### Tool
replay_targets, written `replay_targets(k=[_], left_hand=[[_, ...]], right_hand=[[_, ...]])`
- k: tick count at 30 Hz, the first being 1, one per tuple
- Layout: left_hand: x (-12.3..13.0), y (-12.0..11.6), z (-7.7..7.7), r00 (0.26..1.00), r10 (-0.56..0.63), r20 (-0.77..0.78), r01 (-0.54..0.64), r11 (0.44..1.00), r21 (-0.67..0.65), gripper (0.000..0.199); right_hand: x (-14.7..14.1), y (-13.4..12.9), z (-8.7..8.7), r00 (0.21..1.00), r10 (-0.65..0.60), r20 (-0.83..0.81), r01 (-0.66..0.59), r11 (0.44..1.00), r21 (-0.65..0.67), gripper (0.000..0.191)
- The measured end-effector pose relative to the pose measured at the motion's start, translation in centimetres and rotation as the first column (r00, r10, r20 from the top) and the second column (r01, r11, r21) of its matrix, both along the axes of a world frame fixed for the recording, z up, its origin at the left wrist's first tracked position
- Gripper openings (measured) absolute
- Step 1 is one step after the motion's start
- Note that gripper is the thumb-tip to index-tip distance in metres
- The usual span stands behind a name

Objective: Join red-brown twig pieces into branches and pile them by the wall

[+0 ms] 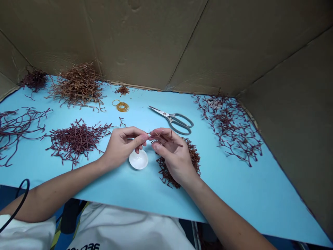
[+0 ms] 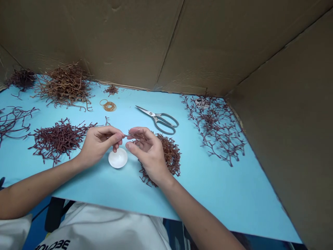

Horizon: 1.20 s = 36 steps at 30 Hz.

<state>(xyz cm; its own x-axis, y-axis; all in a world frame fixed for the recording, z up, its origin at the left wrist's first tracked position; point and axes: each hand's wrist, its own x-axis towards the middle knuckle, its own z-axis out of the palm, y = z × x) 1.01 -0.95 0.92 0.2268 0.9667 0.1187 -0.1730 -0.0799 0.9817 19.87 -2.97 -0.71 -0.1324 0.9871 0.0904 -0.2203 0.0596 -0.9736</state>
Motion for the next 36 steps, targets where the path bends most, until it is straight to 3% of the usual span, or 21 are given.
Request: replay_targets(k=[5, 11, 18, 26, 29, 31, 32, 34, 36], left_hand=[[0.2, -0.2, -0.4, 1.000, -0.007, -0.020, 0.008, 1.000, 0.025, 0.014], [0.1, -0.4, -0.6, 0.998, -0.035, -0.048, 0.038, 0.998, 0.058, 0.011], [0.2, -0.5, -0.5, 0.998, -0.044, -0.044, 0.047, 0.997, 0.066, 0.011], [0.1, 0.5, -0.1, 0.991, -0.115, -0.064, 0.117, 0.992, 0.038, 0.022], [-0.8, 2.2, 0.4, 0.977, -0.066, -0.203, 0.087, 0.992, 0.097, 0.025], [-1.4, 3.4, 0.9, 0.898, -0.009, -0.440, 0.109, 0.973, 0.201, 0.018], [-1.6, 3.9, 1.0, 0.820, 0.016, -0.572, 0.158, 0.954, 0.254, 0.015], [-1.5, 4.8, 1.2, 0.612, 0.060, -0.789, 0.289, 0.911, 0.294, 0.015], [-1.1, 5.2, 0.9, 0.413, 0.085, -0.907, 0.382, 0.888, 0.257, 0.017]], right_hand=[[-0.2, -0.3, -0.2, 0.991, 0.070, -0.113, -0.069, 0.997, 0.014, 0.028], [-0.2, -0.5, -0.2, 0.998, 0.043, -0.038, -0.043, 0.999, 0.001, 0.010], [-0.3, -0.5, -0.2, 0.996, 0.055, -0.072, -0.054, 0.998, 0.018, 0.010], [0.2, -0.1, 0.3, 0.999, -0.023, -0.024, 0.026, 0.989, 0.146, 0.005], [1.1, 0.3, 0.9, 0.991, -0.125, 0.040, 0.110, 0.955, 0.275, 0.007], [1.7, 0.6, 1.1, 0.977, -0.198, 0.074, 0.161, 0.924, 0.346, 0.010], [1.9, 0.7, 1.2, 0.971, -0.225, 0.087, 0.179, 0.913, 0.367, 0.011], [2.1, 0.9, 1.2, 0.962, -0.250, 0.106, 0.193, 0.903, 0.383, 0.012], [2.1, 0.9, 1.2, 0.956, -0.260, 0.135, 0.190, 0.901, 0.391, 0.011]])
